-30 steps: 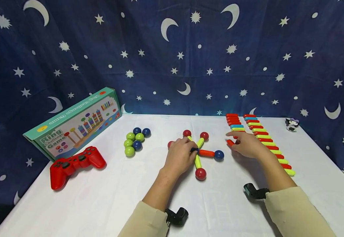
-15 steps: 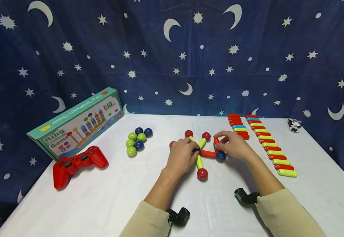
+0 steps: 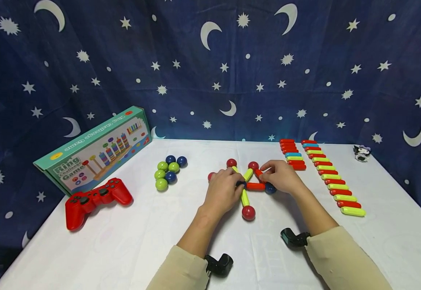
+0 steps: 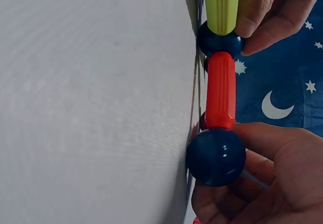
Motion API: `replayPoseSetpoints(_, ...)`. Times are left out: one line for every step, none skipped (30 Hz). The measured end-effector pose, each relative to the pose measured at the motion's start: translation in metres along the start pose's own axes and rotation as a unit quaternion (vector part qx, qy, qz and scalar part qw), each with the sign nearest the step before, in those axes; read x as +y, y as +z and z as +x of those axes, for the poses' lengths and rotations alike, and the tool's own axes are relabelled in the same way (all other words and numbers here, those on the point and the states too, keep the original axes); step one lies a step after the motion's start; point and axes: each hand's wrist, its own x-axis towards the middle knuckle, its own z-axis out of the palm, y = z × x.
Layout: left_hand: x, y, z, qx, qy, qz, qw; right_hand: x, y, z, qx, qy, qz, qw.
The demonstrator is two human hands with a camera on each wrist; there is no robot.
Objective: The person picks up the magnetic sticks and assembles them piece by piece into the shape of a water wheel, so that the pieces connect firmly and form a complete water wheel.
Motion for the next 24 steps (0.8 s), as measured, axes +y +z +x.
replayPoseSetpoints(0.0,0.0,0.0,-0.001,-0.001,0.0,1.0,0.0,0.0,0.001,0.002,0.001,0.001,1.0)
replayPoseSetpoints(0.0,0.0,0.0,-0.002,-0.001,0.0,1.0,0.0,0.001,0.002,0.003,0.002,0.004,1.0)
replayPoseSetpoints(0.001,0.0,0.0,-0.003,-0.002,0.001,1.0,0.001,0.001,0.002,0.005,-0.001,0.004,1.0)
replayPoseSetpoints(0.001,-0.001,0.0,-0.004,-0.002,0.002,1.0,0.001,0.001,0.003,0.006,-0.003,0.007,1.0)
replayPoseSetpoints(0.002,-0.001,0.0,-0.006,-0.003,0.004,1.0,0.001,0.002,0.004,0.008,-0.007,0.007,0.9999)
replayPoseSetpoints(0.004,-0.002,0.0,-0.007,-0.001,0.007,0.9999,0.001,0.002,0.005,0.011,-0.012,0.007,0.9998)
replayPoseSetpoints(0.005,-0.002,0.0,-0.009,0.001,0.012,0.9999,0.0,0.003,0.006,0.014,-0.019,0.007,0.9997)
replayPoseSetpoints(0.007,-0.003,0.0,-0.012,0.006,0.016,0.9998,0.0,0.003,0.007,0.017,-0.026,0.006,0.9995)
replayPoseSetpoints(0.009,-0.004,0.0,-0.015,0.011,0.022,0.9996,0.0,0.004,0.008,0.019,-0.034,0.005,0.9992)
replayPoseSetpoints(0.01,-0.004,0.0,-0.018,0.019,0.025,0.9994,-0.001,0.005,0.009,0.021,-0.041,0.005,0.9989)
replayPoseSetpoints(0.012,-0.005,0.0,-0.021,0.026,0.027,0.9991,-0.001,0.006,0.011,0.021,-0.05,0.002,0.9985)
replayPoseSetpoints(0.014,-0.006,0.0,-0.026,0.034,0.029,0.9987,-0.002,0.007,0.013,0.02,-0.056,0.0,0.9982)
replayPoseSetpoints(0.016,-0.007,0.0,-0.031,0.042,0.03,0.9982,-0.003,0.007,0.015,0.016,-0.064,-0.002,0.9978)
replayPoseSetpoints(0.017,-0.009,0.0,-0.035,0.049,0.033,0.9976,-0.004,0.008,0.016,0.011,-0.07,-0.004,0.9975)
replayPoseSetpoints(0.018,-0.009,-0.001,-0.039,0.055,0.034,0.9972,-0.005,0.009,0.018,0.005,-0.075,-0.007,0.9971)
replayPoseSetpoints(0.019,-0.01,-0.001,-0.04,0.06,0.033,0.9969,-0.007,0.009,0.019,-0.003,-0.08,-0.009,0.9967)
replayPoseSetpoints(0.019,-0.01,-0.001,-0.043,0.062,0.035,0.9965,-0.008,0.01,0.021,-0.012,-0.084,-0.01,0.9964)
replayPoseSetpoints(0.019,-0.01,-0.002,-0.044,0.064,0.036,0.9963,-0.009,0.009,0.022,-0.021,-0.087,-0.01,0.9959)
replayPoseSetpoints(0.018,-0.01,-0.002,-0.043,0.066,0.037,0.9962,-0.01,0.009,0.023,-0.029,-0.09,-0.008,0.9955)
replayPoseSetpoints(0.018,-0.01,-0.002,-0.042,0.066,0.037,0.9962,-0.011,0.008,0.023,-0.036,-0.093,-0.005,0.995)
replayPoseSetpoints(0.017,-0.009,-0.002,-0.041,0.066,0.034,0.9964,-0.01,0.006,0.024,-0.039,-0.097,-0.002,0.9945)
replayPoseSetpoints(0.017,-0.008,-0.002,-0.039,0.067,0.031,0.9965,-0.009,0.004,0.024,-0.04,-0.1,0.003,0.9941)
replayPoseSetpoints(0.016,-0.008,-0.002,-0.037,0.067,0.029,0.9966,-0.007,0.002,0.023,-0.036,-0.103,0.007,0.994)
replayPoseSetpoints(0.016,-0.008,-0.002,-0.036,0.068,0.028,0.9967,-0.004,-0.001,0.023,-0.028,-0.107,0.01,0.9938)
